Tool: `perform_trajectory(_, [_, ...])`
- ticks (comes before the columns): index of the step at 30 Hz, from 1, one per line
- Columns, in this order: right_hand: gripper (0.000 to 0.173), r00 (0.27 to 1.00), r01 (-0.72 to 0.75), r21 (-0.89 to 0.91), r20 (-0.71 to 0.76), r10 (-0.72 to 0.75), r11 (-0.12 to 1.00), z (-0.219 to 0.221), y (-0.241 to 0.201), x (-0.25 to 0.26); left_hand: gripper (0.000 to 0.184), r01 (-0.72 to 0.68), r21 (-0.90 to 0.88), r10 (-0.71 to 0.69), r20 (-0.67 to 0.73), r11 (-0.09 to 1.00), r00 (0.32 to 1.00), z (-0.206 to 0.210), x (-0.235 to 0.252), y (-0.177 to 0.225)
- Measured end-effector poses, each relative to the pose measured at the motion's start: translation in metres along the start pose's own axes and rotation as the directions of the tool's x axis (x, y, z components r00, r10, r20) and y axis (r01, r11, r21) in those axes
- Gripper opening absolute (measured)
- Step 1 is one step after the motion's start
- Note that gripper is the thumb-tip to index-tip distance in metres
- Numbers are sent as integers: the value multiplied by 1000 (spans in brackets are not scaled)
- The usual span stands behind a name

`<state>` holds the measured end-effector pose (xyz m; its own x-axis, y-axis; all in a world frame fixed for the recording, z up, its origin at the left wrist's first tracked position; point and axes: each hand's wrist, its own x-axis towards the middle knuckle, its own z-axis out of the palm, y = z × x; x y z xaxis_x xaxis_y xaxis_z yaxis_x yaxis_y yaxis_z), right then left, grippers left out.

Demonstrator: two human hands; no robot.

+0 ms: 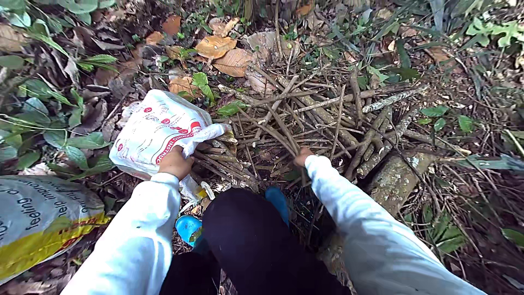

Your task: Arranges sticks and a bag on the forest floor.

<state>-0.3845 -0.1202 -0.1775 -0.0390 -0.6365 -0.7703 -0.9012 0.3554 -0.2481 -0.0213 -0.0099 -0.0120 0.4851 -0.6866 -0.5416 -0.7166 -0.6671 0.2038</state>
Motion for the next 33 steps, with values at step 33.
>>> perform_trajectory(33, [74, 435, 667, 695, -71, -898, 268, -43, -9, -247, 89, -538, -348, 526, -137, 768, 839, -25, -53, 55])
